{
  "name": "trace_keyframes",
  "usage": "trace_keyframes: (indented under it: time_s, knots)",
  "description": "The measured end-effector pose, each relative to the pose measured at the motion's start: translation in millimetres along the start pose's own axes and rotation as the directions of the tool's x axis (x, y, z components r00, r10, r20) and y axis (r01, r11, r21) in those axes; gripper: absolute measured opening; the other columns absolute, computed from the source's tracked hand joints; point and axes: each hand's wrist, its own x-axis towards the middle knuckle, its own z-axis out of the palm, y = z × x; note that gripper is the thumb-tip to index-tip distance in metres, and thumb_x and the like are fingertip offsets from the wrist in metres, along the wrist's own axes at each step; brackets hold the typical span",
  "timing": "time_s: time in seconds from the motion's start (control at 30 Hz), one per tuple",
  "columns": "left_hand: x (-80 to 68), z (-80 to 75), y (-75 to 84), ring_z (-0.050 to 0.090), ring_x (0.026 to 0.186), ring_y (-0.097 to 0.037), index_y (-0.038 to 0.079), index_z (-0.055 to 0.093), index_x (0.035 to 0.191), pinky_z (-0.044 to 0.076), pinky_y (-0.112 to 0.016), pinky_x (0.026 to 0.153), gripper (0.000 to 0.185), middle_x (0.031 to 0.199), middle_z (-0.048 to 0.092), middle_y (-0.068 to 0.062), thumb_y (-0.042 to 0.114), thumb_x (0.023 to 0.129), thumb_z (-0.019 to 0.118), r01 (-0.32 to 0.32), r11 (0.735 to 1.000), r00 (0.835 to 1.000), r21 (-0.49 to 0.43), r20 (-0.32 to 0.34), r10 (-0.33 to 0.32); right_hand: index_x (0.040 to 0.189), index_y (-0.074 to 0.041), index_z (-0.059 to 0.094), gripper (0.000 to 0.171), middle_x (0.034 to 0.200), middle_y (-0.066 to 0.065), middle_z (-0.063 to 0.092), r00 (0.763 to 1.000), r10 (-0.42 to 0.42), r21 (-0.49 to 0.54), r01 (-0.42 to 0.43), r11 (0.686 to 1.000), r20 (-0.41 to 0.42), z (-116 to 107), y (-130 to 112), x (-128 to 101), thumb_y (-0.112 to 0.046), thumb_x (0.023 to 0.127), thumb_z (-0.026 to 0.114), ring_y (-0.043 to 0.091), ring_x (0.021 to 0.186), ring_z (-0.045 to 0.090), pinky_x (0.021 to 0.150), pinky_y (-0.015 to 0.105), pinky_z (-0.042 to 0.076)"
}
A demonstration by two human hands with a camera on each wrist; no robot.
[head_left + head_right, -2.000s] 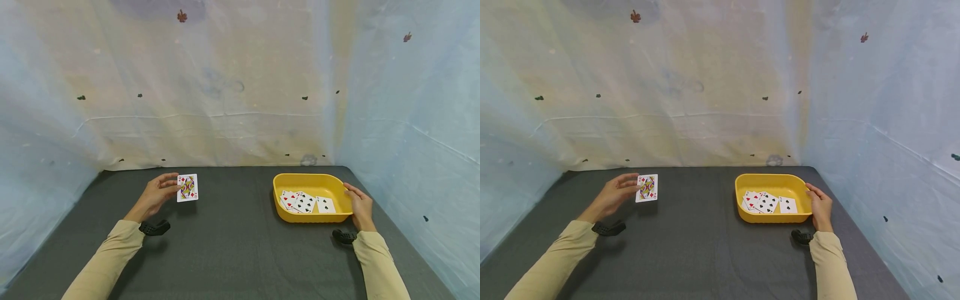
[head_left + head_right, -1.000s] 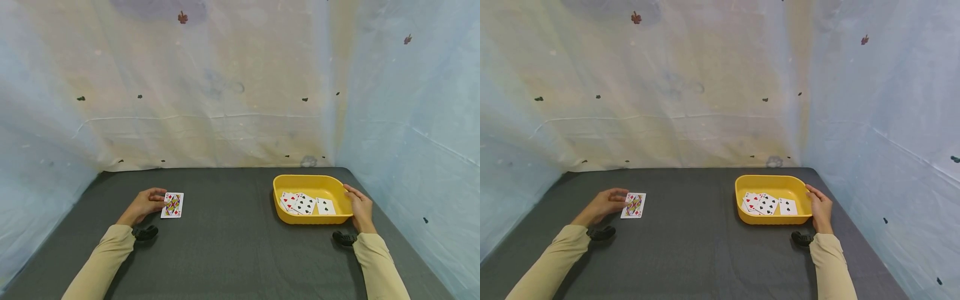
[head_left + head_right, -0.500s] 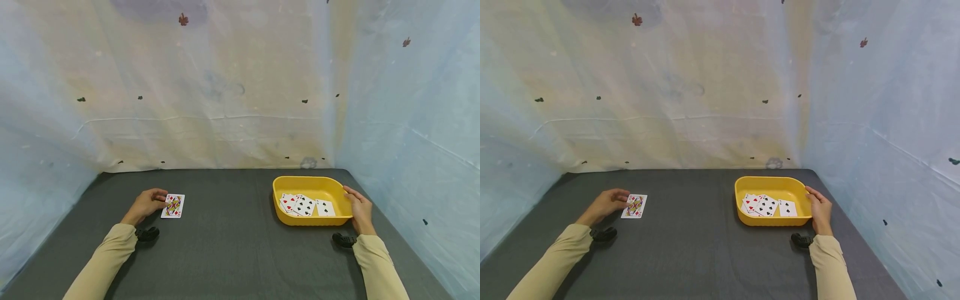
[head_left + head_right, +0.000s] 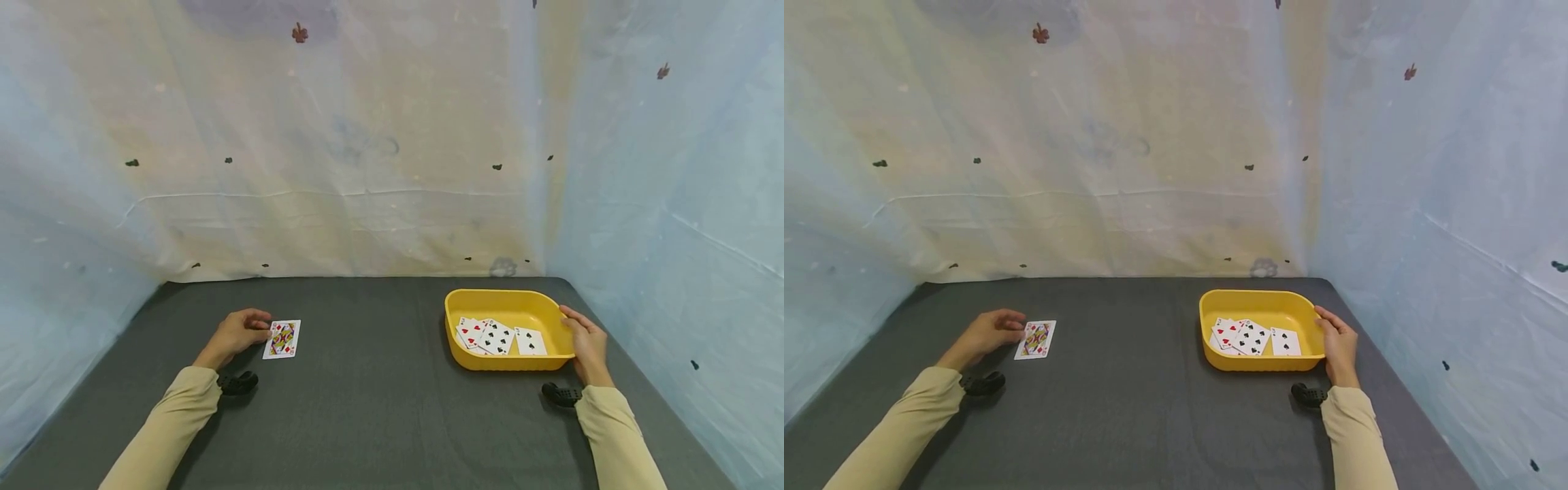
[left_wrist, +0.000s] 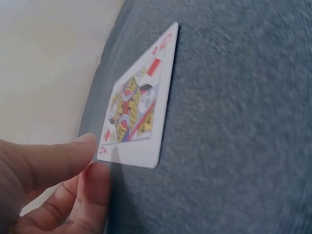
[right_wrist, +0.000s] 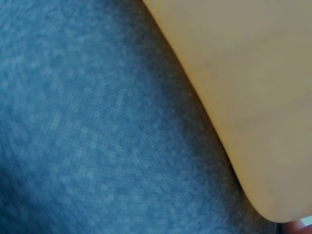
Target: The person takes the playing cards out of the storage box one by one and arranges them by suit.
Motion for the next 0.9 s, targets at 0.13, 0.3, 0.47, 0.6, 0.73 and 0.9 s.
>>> trace_keyframes:
  time_s: [0.13,0.3,0.47,0.6,0.73,0.9]
  knots:
    - [2.4,-0.6,1.0,0.058,0.096,-0.029,-0.012,0.053,0.125,0.053,-0.034,0.074,0.039,0.106,0.061,-0.019,0.001,0.090,0.066,0.004,1.000,1.000,-0.025,0.004,-0.004,0.138,-0.010,0.056,0.040,0.142,0.004,0.048,1.000,-0.004,-0.008,0.004,1.000,-0.001,-1,2,-1,-0.021,0.100,0.054,0.017,0.120,0.048,0.078,0.013,0.048]
    - [5.7,-0.2,5.8,0.058,0.096,-0.024,-0.011,0.050,0.128,0.053,-0.031,0.075,0.042,0.109,0.058,-0.018,0.004,0.093,0.065,0.019,0.994,1.000,-0.105,0.012,-0.017,0.135,-0.012,0.059,0.037,0.135,0.000,0.052,1.000,-0.004,0.038,0.004,0.999,0.003,-3,2,-3,-0.019,0.099,0.055,0.015,0.114,0.051,0.074,0.012,0.048]
    - [5.2,-0.1,11.2,0.058,0.096,-0.020,-0.012,0.047,0.131,0.053,-0.029,0.078,0.046,0.111,0.056,-0.019,0.007,0.093,0.065,0.008,0.978,1.000,-0.208,0.027,-0.003,0.134,-0.012,0.060,0.036,0.129,-0.003,0.055,1.000,-0.005,0.058,0.005,0.998,-0.002,-2,1,-3,-0.018,0.099,0.056,0.013,0.110,0.052,0.073,0.012,0.048]
    - [5.4,1.5,19.6,0.057,0.103,-0.027,-0.009,0.046,0.134,0.052,-0.033,0.082,0.051,0.116,0.055,-0.019,0.018,0.095,0.065,0.009,0.975,0.999,-0.223,0.037,-0.001,0.134,-0.011,0.059,0.037,0.131,-0.002,0.054,1.000,-0.007,0.034,0.007,0.999,-0.007,-2,0,-3,-0.018,0.099,0.056,0.013,0.111,0.051,0.073,0.011,0.048]
    - [7.4,7.8,33.0,0.054,0.110,-0.037,-0.008,0.046,0.133,0.049,-0.040,0.089,0.052,0.118,0.054,-0.020,0.024,0.096,0.063,0.006,0.966,0.999,-0.260,0.047,0.006,0.136,-0.010,0.058,0.038,0.134,0.000,0.053,1.000,-0.008,0.024,0.008,1.000,-0.015,-1,-1,-2,-0.019,0.099,0.056,0.014,0.114,0.051,0.074,0.011,0.047]
    - [8.7,18.1,46.3,0.052,0.113,-0.040,-0.008,0.048,0.129,0.047,-0.045,0.093,0.045,0.121,0.051,-0.025,0.023,0.099,0.060,0.004,0.937,0.998,-0.348,0.066,0.020,0.136,-0.009,0.057,0.039,0.137,0.002,0.052,1.000,0.001,0.004,-0.001,1.000,-0.014,0,-1,-1,-0.019,0.099,0.056,0.015,0.115,0.051,0.076,0.013,0.048]
